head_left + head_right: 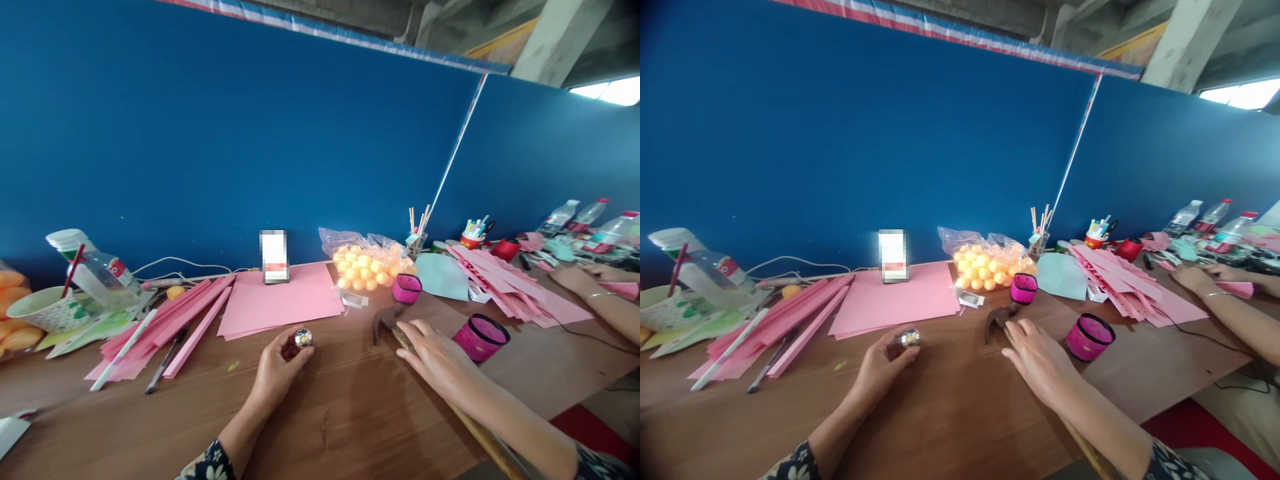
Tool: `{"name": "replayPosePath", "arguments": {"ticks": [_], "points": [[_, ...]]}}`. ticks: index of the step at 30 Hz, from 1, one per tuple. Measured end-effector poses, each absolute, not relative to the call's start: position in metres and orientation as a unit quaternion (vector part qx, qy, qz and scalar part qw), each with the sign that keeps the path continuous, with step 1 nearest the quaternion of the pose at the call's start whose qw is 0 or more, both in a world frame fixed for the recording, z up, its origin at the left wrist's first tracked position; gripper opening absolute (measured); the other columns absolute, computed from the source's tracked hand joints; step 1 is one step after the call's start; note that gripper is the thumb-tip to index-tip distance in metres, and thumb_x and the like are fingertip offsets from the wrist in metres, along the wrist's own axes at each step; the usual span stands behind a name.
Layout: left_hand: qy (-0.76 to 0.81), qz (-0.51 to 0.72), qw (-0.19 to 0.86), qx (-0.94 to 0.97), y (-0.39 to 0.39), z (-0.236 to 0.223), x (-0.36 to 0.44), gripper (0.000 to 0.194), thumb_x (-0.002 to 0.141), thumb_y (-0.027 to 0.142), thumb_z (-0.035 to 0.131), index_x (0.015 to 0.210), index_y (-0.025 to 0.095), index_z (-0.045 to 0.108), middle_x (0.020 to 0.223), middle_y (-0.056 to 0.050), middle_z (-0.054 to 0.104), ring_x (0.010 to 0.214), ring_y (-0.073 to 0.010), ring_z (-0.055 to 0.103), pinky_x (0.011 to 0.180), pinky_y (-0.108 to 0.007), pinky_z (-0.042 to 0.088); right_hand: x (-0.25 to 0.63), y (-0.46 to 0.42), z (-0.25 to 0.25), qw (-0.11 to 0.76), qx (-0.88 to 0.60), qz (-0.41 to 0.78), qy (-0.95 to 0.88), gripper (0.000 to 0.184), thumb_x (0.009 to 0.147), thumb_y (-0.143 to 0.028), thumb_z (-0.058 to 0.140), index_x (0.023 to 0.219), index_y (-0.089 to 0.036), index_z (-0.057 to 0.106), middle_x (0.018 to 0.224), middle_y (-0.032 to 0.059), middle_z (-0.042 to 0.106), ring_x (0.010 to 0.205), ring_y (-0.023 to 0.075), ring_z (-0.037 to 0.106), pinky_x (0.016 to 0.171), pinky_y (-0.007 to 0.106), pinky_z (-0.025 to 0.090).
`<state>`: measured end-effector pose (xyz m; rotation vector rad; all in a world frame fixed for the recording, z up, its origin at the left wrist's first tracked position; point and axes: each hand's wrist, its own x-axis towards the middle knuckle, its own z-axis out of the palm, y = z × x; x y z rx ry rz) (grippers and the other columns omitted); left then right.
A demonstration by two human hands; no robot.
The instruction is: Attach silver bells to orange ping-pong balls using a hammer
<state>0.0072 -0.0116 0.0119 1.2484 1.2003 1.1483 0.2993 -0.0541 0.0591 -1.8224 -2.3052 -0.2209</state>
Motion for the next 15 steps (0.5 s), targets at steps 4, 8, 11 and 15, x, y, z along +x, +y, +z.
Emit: {"name": "replayPosePath", "arguments": {"ticks": [4,8,11,15], "points": [[0.490,0.477,0.506,0.525,-0.012,0.010,0.007,0.051,0.061,0.031,0.069,0.108,0.014,0.057,0.085,-0.005,0.069,0.075,-0.0180,0.064,0.071,-0.031,0.051,0.273,-0.021,0.088,0.092,-0.594,-0.047,-0.798,0.022,0.088,-0.026,0.038,0.094,-0.021,0.058,0.090,0.0052,0.058,0.081,0.0169,0.056,0.068,0.025,0.038],[0.480,0.488,0.510,0.522,-0.012,0.010,0.006,0.049,0.061,0.031,0.070,0.105,0.014,0.058,0.088,-0.006,0.069,0.077,-0.0183,0.064,0.073,-0.031,0.051,0.251,0.039,0.093,0.027,-0.630,-0.030,-0.775,0.017,0.081,-0.017,0.046,0.078,-0.017,0.062,0.085,0.0063,0.060,0.083,0.0182,0.054,0.061,0.024,0.033],[0.480,0.491,0.507,0.520,-0.011,0.010,0.006,0.049,0.059,0.030,0.070,0.104,0.013,0.059,0.087,-0.006,0.069,0.074,-0.0180,0.064,0.071,-0.030,0.051,0.243,0.075,0.085,0.001,-0.646,-0.020,-0.763,0.013,0.074,-0.014,0.052,0.067,-0.014,0.062,0.074,0.0072,0.060,0.073,0.0185,0.055,0.055,0.024,0.029],[0.478,0.489,0.517,0.515,-0.011,0.010,0.007,0.051,0.060,0.030,0.070,0.107,0.013,0.058,0.088,-0.007,0.069,0.076,-0.0183,0.065,0.073,-0.031,0.051,0.240,0.098,0.072,-0.030,-0.662,-0.001,-0.749,0.011,0.068,-0.011,0.055,0.059,-0.013,0.061,0.066,0.0063,0.060,0.064,0.0167,0.055,0.050,0.023,0.027]]}}
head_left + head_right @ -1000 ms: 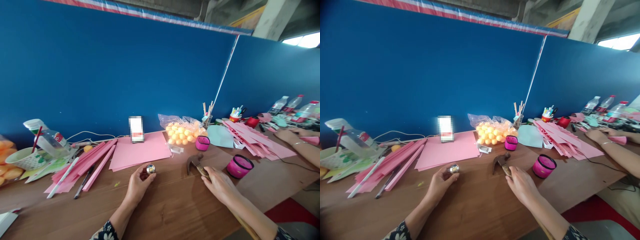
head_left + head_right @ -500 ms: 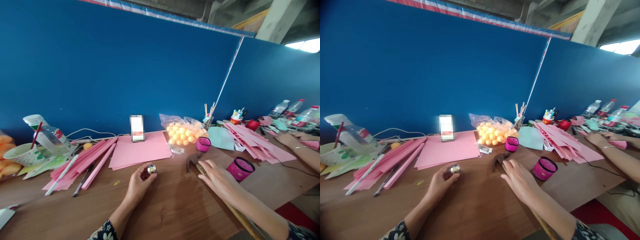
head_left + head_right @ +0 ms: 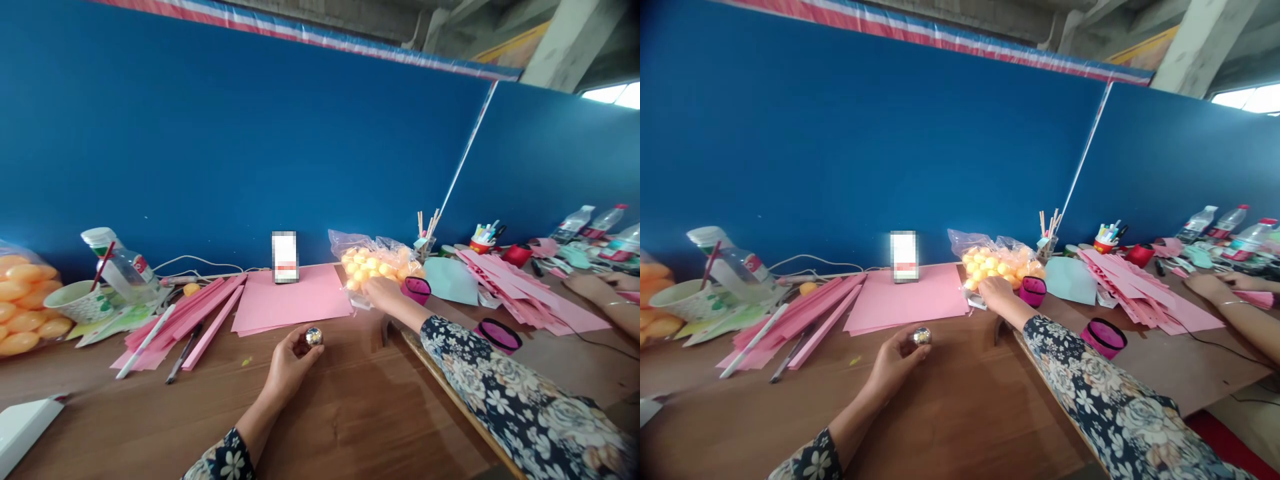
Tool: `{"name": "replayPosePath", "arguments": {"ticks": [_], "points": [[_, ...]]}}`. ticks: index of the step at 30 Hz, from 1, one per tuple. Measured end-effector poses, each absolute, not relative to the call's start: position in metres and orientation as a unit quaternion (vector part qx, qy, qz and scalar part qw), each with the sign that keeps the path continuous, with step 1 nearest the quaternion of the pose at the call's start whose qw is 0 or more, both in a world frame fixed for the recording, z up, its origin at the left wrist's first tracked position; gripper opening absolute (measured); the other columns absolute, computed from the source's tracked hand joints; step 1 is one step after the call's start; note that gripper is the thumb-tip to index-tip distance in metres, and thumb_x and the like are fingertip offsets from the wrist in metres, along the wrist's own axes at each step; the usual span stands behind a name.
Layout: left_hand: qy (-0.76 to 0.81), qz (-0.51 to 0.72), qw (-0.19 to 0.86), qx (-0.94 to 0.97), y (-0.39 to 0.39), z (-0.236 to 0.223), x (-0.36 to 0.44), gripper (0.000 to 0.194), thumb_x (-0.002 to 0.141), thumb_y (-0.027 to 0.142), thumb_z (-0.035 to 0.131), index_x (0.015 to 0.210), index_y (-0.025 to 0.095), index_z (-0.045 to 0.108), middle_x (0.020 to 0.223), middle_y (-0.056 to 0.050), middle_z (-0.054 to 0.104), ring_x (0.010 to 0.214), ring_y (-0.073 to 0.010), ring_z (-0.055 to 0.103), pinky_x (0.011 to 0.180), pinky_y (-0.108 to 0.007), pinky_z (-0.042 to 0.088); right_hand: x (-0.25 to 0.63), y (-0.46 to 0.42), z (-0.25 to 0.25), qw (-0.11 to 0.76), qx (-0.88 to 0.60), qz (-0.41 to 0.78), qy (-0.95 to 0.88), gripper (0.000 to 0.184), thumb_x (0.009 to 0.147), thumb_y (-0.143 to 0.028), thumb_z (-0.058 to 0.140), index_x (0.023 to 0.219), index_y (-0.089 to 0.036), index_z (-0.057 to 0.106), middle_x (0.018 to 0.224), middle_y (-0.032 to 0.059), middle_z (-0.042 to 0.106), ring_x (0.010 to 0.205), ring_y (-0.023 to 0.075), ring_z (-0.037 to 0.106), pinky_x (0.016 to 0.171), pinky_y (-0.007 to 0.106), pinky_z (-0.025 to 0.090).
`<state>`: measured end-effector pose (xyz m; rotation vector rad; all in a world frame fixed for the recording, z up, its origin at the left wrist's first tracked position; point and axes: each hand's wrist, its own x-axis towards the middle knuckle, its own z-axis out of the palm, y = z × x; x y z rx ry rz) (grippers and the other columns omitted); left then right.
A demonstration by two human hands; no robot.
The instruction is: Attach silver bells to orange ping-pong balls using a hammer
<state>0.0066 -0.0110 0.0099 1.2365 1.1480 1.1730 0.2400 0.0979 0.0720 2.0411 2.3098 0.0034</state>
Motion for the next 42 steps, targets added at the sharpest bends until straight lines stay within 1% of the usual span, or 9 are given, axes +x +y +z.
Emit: {"name": "replayPosePath", "arguments": {"ticks": [8,16,21,27,29,31,34,37,42], "points": [[0.475,0.487,0.525,0.511,-0.010,0.007,0.006,0.051,0.061,0.029,0.070,0.108,0.013,0.057,0.090,-0.007,0.069,0.079,-0.0189,0.065,0.075,-0.031,0.051,0.235,0.105,0.064,0.037,0.667,-0.022,0.744,0.014,0.073,-0.023,0.055,0.065,-0.013,0.063,0.062,0.0075,0.059,0.063,0.0196,0.056,0.048,0.025,0.027],[0.483,0.481,0.523,0.512,-0.011,0.008,0.007,0.051,0.061,0.027,0.069,0.109,0.013,0.056,0.089,-0.007,0.069,0.078,-0.0184,0.065,0.074,-0.030,0.051,0.244,0.102,0.068,0.005,0.653,-0.033,0.757,0.013,0.069,-0.014,0.053,0.057,-0.015,0.058,0.061,0.0048,0.058,0.059,0.0153,0.053,0.050,0.024,0.025],[0.481,0.479,0.524,0.515,-0.011,0.011,0.006,0.051,0.062,0.027,0.069,0.108,0.012,0.056,0.090,-0.007,0.069,0.080,-0.0189,0.065,0.076,-0.031,0.051,0.248,0.098,0.074,-0.065,0.641,-0.050,0.763,0.016,0.074,-0.016,0.046,0.060,-0.016,0.054,0.060,0.0028,0.056,0.057,0.0132,0.050,0.050,0.023,0.025],[0.471,0.514,0.548,0.462,-0.009,0.009,0.006,0.054,0.059,0.028,0.072,0.107,0.011,0.056,0.090,-0.008,0.069,0.078,-0.0179,0.064,0.074,-0.030,0.051,0.224,0.064,0.073,-0.165,0.590,-0.130,0.779,0.015,0.080,-0.025,0.042,0.077,-0.017,0.054,0.073,0.0008,0.061,0.065,0.0109,0.055,0.058,0.020,0.038],[0.463,0.532,0.560,0.436,-0.008,0.008,0.005,0.056,0.058,0.028,0.073,0.108,0.011,0.056,0.090,-0.008,0.069,0.077,-0.0173,0.064,0.072,-0.029,0.051,0.206,0.043,0.066,-0.243,0.544,-0.234,0.769,0.019,0.083,-0.030,0.040,0.084,-0.016,0.054,0.074,0.0005,0.061,0.062,0.0101,0.055,0.056,0.020,0.041],[0.455,0.547,0.567,0.414,-0.008,0.008,0.005,0.057,0.058,0.028,0.074,0.109,0.011,0.055,0.091,-0.008,0.068,0.077,-0.0167,0.064,0.071,-0.028,0.051,0.188,0.024,0.058,-0.322,0.502,-0.370,0.713,0.023,0.082,-0.036,0.044,0.081,-0.015,0.054,0.067,-0.0005,0.057,0.056,0.0099,0.053,0.052,0.021,0.042],[0.452,0.552,0.572,0.405,-0.009,0.010,0.004,0.056,0.058,0.027,0.074,0.109,0.012,0.055,0.090,-0.008,0.068,0.077,-0.0167,0.064,0.073,-0.029,0.050,0.164,0.008,0.045,-0.394,0.456,-0.475,0.642,0.024,0.079,-0.039,0.051,0.077,-0.015,0.054,0.067,-0.0006,0.055,0.061,0.0109,0.054,0.055,0.022,0.045],[0.449,0.546,0.574,0.413,-0.010,0.013,0.005,0.054,0.060,0.027,0.073,0.109,0.013,0.056,0.089,-0.007,0.069,0.080,-0.0173,0.064,0.075,-0.029,0.050,0.152,0.007,0.036,-0.434,0.444,-0.492,0.610,0.022,0.078,-0.038,0.055,0.076,-0.016,0.054,0.071,0.0007,0.057,0.067,0.0128,0.057,0.057,0.023,0.048],[0.449,0.546,0.569,0.420,-0.010,0.012,0.005,0.053,0.060,0.026,0.073,0.108,0.013,0.055,0.091,-0.008,0.069,0.082,-0.0176,0.064,0.076,-0.028,0.049,0.151,0.013,0.026,-0.477,0.453,-0.497,0.566,0.023,0.078,-0.040,0.056,0.081,-0.018,0.054,0.067,-0.0005,0.059,0.054,0.0099,0.054,0.049,0.022,0.046]]}}
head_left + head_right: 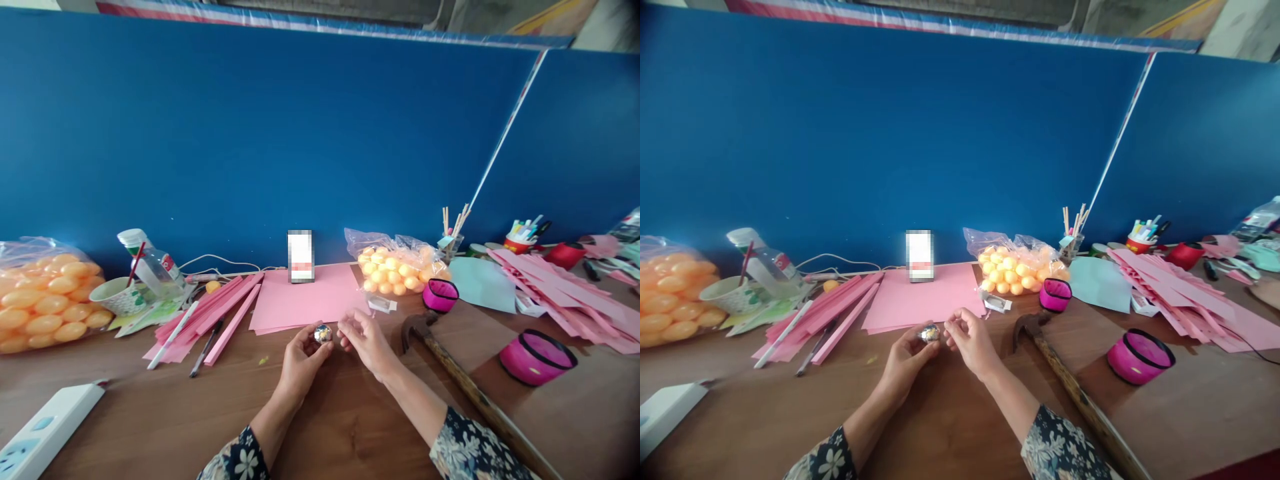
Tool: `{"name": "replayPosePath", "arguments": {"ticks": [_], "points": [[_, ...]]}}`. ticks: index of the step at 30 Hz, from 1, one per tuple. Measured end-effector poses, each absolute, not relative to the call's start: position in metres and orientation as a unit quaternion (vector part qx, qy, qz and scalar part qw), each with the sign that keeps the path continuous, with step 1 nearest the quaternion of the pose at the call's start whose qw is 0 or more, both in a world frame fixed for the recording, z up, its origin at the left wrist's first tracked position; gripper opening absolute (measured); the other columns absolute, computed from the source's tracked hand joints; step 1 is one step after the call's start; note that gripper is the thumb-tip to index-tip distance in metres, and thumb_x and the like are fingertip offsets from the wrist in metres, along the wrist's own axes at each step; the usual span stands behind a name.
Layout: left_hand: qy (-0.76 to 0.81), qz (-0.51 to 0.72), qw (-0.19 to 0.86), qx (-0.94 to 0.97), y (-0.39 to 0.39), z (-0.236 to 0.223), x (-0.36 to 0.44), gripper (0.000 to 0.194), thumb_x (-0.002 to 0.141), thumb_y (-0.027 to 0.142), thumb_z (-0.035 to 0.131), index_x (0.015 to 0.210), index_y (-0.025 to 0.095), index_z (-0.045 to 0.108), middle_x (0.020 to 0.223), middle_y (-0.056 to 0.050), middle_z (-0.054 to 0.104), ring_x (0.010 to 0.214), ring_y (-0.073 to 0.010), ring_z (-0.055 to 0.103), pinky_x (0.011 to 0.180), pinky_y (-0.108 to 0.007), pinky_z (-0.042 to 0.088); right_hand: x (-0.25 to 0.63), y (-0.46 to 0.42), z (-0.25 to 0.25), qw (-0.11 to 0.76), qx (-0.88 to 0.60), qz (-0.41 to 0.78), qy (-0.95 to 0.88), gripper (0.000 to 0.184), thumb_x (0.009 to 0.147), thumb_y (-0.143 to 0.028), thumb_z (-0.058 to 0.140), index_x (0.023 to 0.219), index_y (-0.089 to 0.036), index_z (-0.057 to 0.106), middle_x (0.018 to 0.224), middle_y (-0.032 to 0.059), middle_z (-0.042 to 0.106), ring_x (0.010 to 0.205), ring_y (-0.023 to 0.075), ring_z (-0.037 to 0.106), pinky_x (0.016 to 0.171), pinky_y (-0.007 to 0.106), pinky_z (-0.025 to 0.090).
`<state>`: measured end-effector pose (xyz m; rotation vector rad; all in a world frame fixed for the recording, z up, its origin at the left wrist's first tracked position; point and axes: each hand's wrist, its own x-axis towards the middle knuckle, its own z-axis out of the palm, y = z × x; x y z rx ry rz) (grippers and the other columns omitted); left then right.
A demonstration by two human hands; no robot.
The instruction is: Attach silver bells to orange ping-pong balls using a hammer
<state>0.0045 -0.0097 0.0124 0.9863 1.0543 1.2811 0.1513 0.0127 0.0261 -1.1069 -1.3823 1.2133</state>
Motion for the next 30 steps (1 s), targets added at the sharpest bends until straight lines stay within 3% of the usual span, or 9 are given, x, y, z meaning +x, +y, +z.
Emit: {"name": "replayPosePath", "arguments": {"ticks": [8,16,30], "points": [[0.455,0.548,0.561,0.421,-0.007,0.007,0.005,0.053,0.063,0.025,0.071,0.112,0.013,0.052,0.098,-0.009,0.067,0.090,-0.0199,0.063,0.082,-0.032,0.049,0.146,0.003,0.017,0.487,-0.439,0.575,-0.489,0.028,0.071,-0.040,0.065,0.079,-0.013,0.062,0.068,0.0037,0.063,0.063,0.0130,0.058,0.060,0.027,0.050],[0.444,0.545,0.554,0.447,-0.007,0.001,0.005,0.053,0.067,0.023,0.068,0.116,0.014,0.048,0.104,-0.009,0.065,0.095,-0.0192,0.062,0.087,-0.033,0.048,0.147,0.003,0.016,0.497,-0.433,0.541,-0.522,0.017,0.075,-0.033,0.061,0.079,-0.016,0.061,0.071,0.0008,0.060,0.062,0.0102,0.050,0.058,0.023,0.042],[0.466,0.527,0.522,0.482,-0.009,-0.001,0.007,0.047,0.066,0.020,0.067,0.111,0.015,0.053,0.100,-0.007,0.066,0.089,-0.0176,0.063,0.084,-0.030,0.050,0.151,0.004,0.017,0.457,-0.430,0.591,-0.507,0.018,0.074,-0.034,0.062,0.074,-0.016,0.061,0.069,0.0001,0.059,0.058,0.0090,0.041,0.054,0.023,0.032]]}}
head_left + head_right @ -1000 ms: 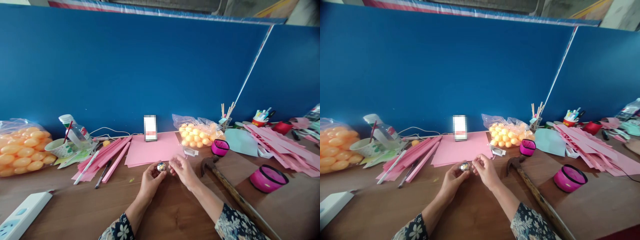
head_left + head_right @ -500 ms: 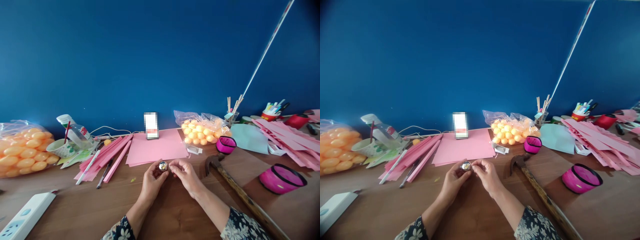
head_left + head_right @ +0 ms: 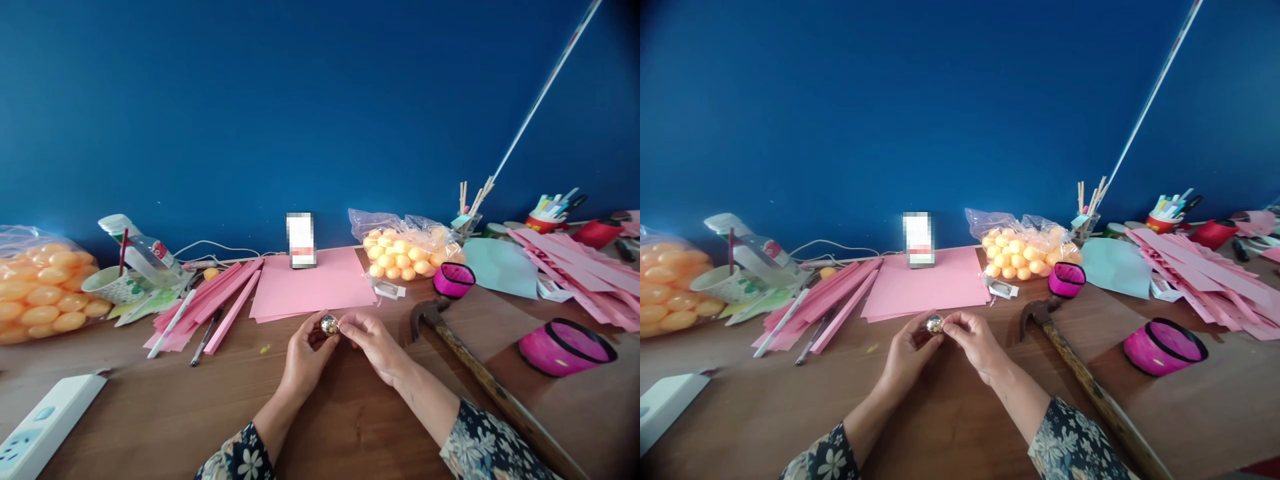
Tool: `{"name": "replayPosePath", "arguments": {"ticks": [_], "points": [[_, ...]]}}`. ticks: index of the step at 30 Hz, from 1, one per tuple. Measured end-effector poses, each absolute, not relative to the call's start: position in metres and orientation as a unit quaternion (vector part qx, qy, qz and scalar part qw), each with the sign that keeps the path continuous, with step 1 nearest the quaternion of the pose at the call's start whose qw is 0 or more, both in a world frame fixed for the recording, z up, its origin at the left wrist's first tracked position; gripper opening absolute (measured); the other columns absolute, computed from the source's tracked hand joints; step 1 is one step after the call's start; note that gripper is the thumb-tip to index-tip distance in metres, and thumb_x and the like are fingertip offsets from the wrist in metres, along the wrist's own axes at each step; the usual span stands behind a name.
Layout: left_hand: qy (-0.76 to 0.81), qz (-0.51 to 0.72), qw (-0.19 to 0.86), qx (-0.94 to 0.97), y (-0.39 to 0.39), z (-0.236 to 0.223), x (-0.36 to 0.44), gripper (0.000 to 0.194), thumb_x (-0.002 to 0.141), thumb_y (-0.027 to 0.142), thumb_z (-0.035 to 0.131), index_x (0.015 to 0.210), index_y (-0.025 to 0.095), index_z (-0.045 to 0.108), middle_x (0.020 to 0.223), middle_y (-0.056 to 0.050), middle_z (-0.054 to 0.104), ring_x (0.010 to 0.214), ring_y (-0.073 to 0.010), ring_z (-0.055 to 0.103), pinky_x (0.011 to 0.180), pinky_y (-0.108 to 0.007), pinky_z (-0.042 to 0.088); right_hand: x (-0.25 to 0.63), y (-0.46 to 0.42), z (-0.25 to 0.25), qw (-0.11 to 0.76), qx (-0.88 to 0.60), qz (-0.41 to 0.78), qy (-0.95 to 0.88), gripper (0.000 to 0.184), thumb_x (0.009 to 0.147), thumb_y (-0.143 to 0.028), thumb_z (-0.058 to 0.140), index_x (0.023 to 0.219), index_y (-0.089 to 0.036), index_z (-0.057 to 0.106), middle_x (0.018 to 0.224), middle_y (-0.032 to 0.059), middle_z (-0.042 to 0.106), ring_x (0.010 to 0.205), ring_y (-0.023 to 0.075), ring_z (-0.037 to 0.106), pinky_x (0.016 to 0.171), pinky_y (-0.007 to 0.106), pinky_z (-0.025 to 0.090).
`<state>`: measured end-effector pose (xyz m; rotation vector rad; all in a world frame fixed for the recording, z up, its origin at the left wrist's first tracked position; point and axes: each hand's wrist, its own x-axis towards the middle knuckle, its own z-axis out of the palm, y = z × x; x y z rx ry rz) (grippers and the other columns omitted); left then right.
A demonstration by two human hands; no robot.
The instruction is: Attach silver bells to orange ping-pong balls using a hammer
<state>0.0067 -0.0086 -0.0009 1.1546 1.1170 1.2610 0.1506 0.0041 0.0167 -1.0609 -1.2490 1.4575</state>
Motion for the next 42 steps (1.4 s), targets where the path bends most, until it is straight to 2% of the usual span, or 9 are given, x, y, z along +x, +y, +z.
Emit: {"name": "replayPosePath", "arguments": {"ticks": [11,32,42], "points": [[0.473,0.517,0.522,0.486,-0.0092,0.0037,0.0073,0.046,0.067,0.020,0.066,0.111,0.015,0.052,0.100,-0.007,0.066,0.088,-0.0172,0.063,0.083,-0.031,0.050,0.1505,0.0032,0.0188,0.449,-0.445,0.586,-0.508,0.023,0.073,-0.038,0.062,0.075,-0.015,0.062,0.065,-0.0012,0.057,0.055,0.0081,0.038,0.053,0.023,0.030],[0.477,0.522,0.519,0.479,-0.0089,0.0035,0.0074,0.045,0.065,0.019,0.067,0.108,0.015,0.055,0.099,-0.008,0.067,0.089,-0.0193,0.063,0.084,-0.033,0.050,0.1510,0.0052,0.0155,0.444,-0.441,0.604,-0.494,0.025,0.071,-0.039,0.064,0.075,-0.015,0.063,0.072,0.0016,0.062,0.063,0.0103,0.048,0.056,0.023,0.038],[0.475,0.524,0.517,0.481,-0.0087,0.0017,0.0066,0.045,0.064,0.020,0.068,0.108,0.016,0.056,0.098,-0.007,0.067,0.089,-0.0195,0.064,0.083,-0.033,0.050,0.1514,0.0052,0.0165,0.439,-0.442,0.602,-0.500,0.023,0.071,-0.038,0.064,0.074,-0.015,0.063,0.072,0.0013,0.061,0.062,0.0102,0.048,0.055,0.022,0.038]]}}
